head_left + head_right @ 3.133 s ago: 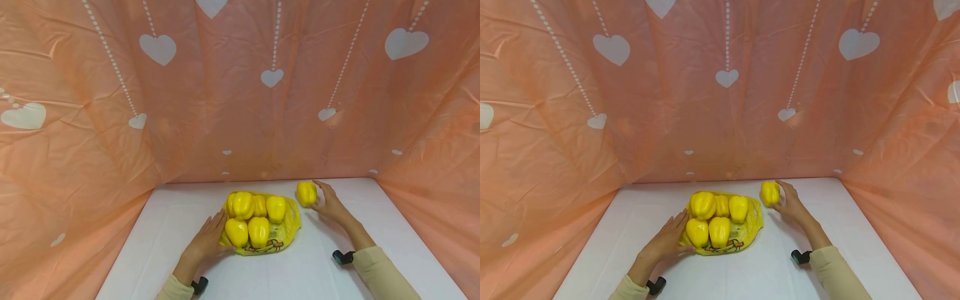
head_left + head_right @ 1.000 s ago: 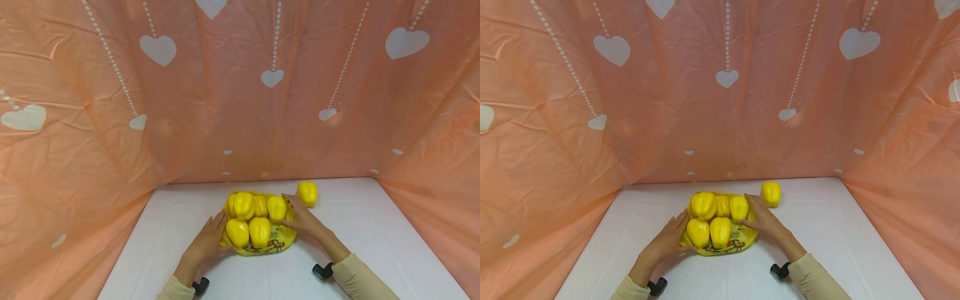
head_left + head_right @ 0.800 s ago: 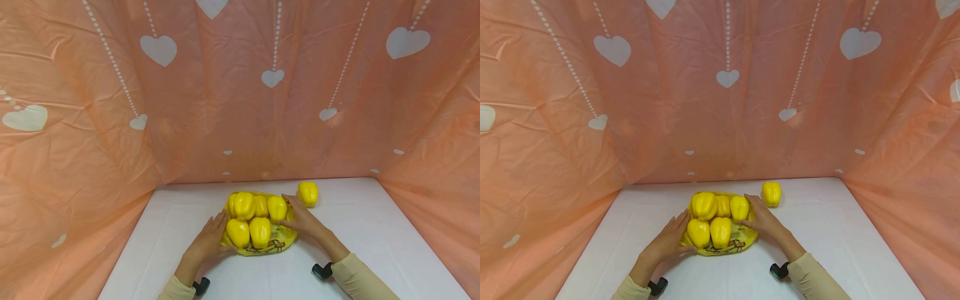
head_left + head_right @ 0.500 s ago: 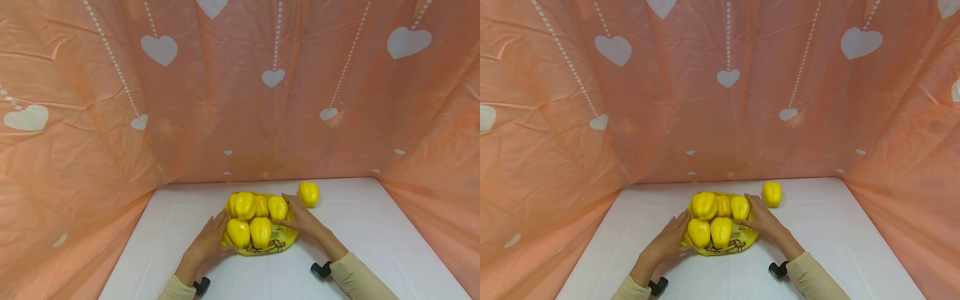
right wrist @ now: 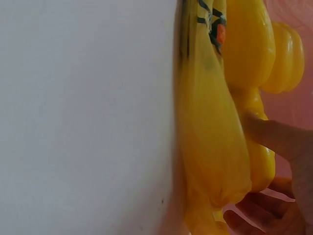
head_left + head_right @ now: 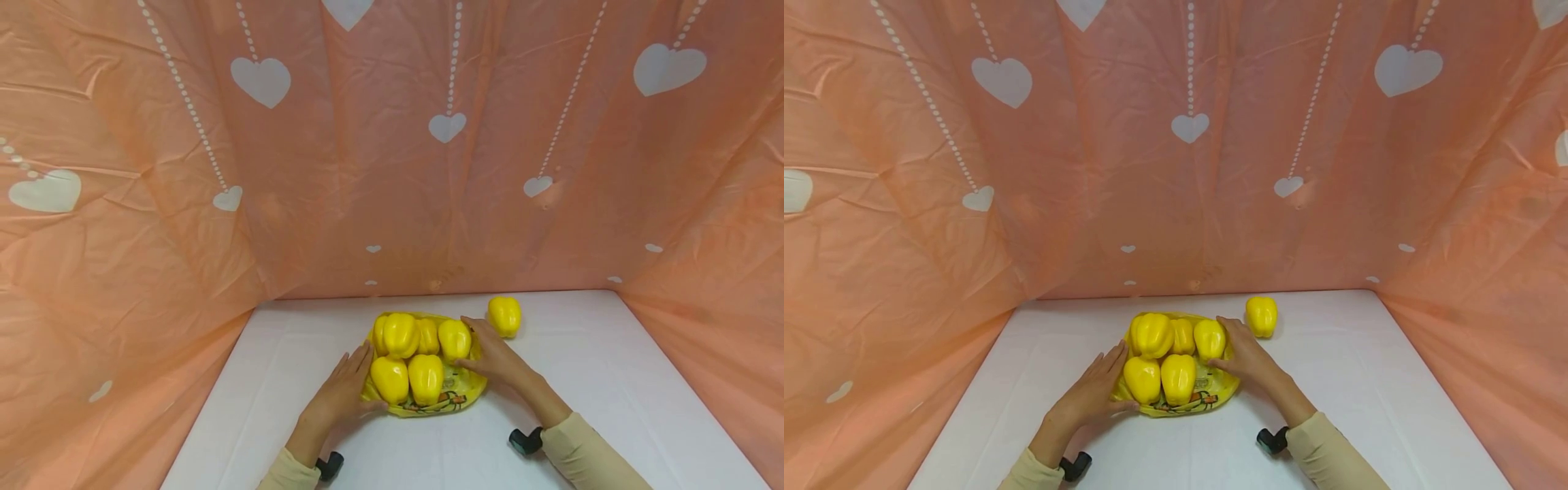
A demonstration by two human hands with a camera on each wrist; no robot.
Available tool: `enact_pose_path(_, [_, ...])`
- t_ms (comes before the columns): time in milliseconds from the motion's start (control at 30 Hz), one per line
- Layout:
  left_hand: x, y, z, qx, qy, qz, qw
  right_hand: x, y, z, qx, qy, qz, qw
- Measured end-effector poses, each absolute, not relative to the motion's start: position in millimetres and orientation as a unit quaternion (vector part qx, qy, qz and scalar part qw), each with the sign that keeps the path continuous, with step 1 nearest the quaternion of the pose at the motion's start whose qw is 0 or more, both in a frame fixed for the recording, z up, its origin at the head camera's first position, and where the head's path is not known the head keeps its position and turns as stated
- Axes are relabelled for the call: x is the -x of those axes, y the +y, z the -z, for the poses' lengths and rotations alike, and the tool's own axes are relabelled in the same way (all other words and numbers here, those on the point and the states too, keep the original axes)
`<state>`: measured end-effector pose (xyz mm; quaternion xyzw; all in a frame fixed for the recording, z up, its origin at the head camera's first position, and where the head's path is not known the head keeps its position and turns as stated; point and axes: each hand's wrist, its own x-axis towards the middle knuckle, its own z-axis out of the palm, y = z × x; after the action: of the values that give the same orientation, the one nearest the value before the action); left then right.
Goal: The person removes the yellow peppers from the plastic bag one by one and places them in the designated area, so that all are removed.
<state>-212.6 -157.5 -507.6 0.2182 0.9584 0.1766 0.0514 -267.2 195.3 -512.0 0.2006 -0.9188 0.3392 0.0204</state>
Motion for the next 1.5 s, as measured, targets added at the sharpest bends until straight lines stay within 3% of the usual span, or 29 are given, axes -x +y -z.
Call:
enact_pose_path(933, [210.4, -155.6, 505.9, -0.217, 0.957, -0.183, 0.055, 247.8, 211.1, 495.0, -0.182, -0.910, -0.373, 0.016])
enact_pose_path(1500, [211.5, -157.7, 506.0, -0.220, 0.957, -0.182, 0.054, 236.1, 229.7, 487.2, -0.211, -0.900, -0.377, 0.063])
